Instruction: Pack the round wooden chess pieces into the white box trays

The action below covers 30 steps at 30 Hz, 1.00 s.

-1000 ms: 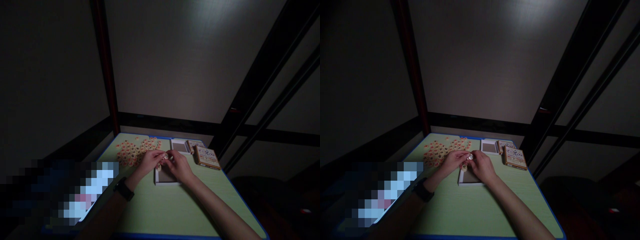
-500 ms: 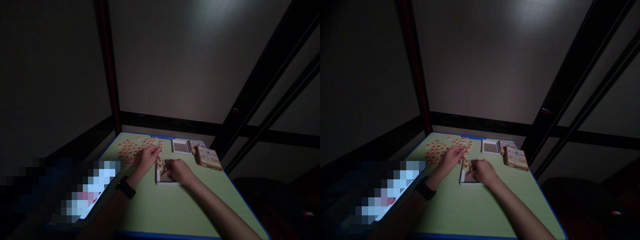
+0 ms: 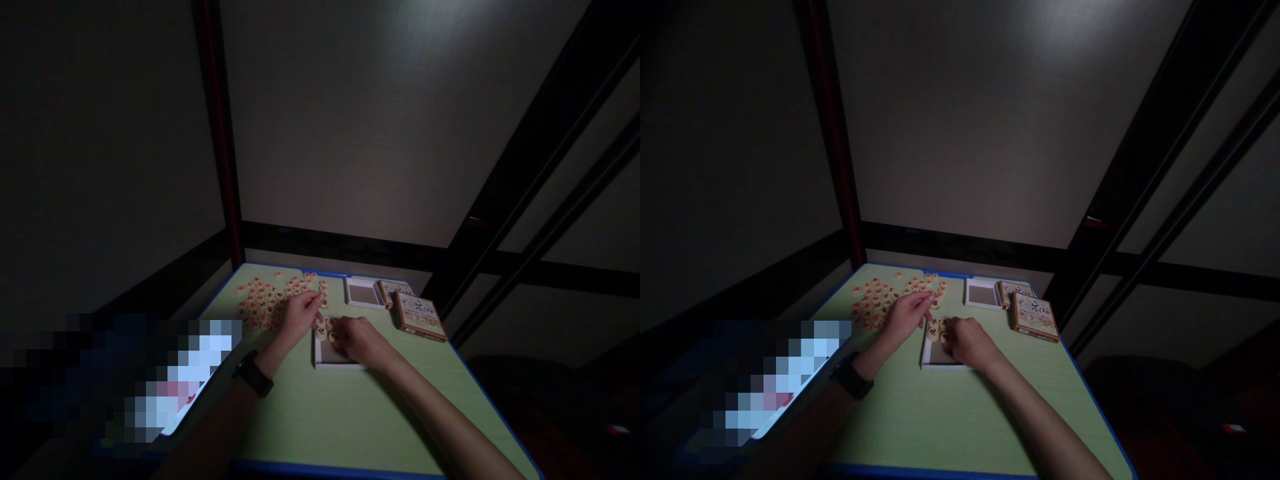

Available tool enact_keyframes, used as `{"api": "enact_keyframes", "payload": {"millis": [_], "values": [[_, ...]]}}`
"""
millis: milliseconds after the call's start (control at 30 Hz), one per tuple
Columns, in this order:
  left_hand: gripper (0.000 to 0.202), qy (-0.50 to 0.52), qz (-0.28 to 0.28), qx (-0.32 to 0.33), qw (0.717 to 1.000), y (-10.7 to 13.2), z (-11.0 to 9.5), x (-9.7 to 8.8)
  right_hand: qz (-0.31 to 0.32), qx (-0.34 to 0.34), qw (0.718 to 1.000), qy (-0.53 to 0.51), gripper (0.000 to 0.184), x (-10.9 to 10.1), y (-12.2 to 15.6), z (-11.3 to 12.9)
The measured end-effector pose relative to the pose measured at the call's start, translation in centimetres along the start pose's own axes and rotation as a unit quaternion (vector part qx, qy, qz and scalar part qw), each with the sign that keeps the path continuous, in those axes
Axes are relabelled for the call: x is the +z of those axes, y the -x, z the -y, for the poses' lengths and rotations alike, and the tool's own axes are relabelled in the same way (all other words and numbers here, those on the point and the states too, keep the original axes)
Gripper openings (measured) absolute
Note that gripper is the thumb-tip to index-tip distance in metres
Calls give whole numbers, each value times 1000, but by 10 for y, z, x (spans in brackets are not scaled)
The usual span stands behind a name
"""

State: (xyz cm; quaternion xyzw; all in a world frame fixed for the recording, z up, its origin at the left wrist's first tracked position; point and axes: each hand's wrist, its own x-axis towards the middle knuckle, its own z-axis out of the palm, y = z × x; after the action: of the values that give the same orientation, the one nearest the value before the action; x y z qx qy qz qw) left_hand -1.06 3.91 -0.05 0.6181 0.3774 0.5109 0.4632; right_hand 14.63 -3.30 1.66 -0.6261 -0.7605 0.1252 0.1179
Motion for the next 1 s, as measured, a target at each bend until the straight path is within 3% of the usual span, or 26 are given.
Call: {"api": "enact_keyframes", "payload": {"millis": [167,367,667,833,1000], "values": [[31,-20,-5,-6,1000,0,0,0,17,-18,998,53,11,-1,2,1],[31,-12,3,-6,1000,1,-2,0,19,-88,993,71,12,0,1,-1],[28,-35,4,-19,999,1,-1,2,-6,-65,991,117,13,3,0,0],[29,-88,23,10,996,2,1,-1,-2,-73,993,96,12,-5,0,-3],[22,-128,52,62,988,5,0,-2,-73,-67,995,7,16,-19,3,-2]]}}
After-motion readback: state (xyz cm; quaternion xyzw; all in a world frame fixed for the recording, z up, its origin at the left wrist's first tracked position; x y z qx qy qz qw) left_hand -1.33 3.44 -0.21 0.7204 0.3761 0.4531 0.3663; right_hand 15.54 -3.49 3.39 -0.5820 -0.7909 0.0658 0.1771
